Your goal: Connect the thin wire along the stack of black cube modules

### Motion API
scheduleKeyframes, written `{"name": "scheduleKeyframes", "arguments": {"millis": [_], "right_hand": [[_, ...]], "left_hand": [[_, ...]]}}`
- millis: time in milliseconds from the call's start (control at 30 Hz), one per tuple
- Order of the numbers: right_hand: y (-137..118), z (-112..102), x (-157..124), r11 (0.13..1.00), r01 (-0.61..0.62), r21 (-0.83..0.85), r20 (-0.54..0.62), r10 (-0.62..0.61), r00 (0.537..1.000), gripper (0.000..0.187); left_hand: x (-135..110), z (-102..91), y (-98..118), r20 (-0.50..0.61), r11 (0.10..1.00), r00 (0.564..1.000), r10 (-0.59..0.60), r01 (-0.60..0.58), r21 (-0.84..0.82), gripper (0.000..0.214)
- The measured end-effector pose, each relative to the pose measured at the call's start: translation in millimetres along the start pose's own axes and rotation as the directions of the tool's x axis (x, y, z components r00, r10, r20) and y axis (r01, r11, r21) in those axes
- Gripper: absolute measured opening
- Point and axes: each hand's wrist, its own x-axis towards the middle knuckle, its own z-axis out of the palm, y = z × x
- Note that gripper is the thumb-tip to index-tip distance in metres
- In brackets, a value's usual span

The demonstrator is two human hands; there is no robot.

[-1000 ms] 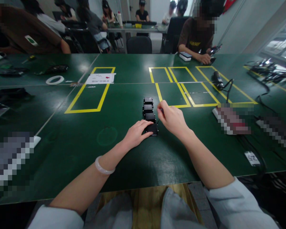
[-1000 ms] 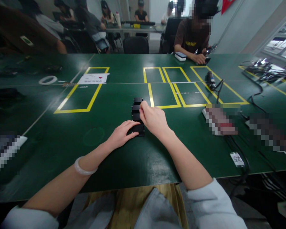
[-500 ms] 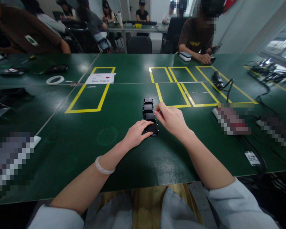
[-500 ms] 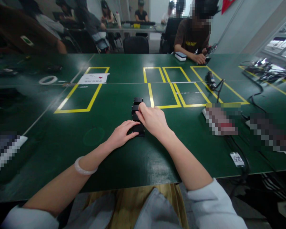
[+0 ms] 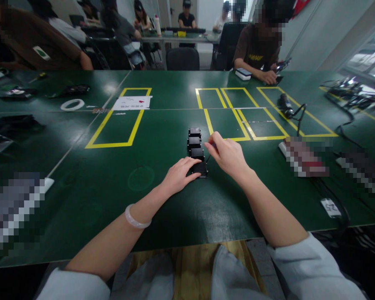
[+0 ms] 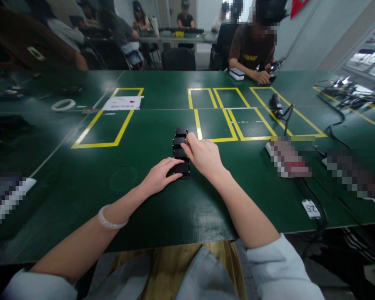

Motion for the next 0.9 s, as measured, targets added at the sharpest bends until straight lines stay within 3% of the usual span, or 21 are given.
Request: {"name": "scheduleKeyframes", "arguments": {"millis": [900], "right_hand": [[-2.0,-0.9,0.4,1.000,0.012,-0.004,0.013,-0.012,1.000,0.028]], "left_hand": [[-0.1,0.2,-0.3,0.001,1.000,1.000,-0.003,0.003,-0.008,0.039]]}}
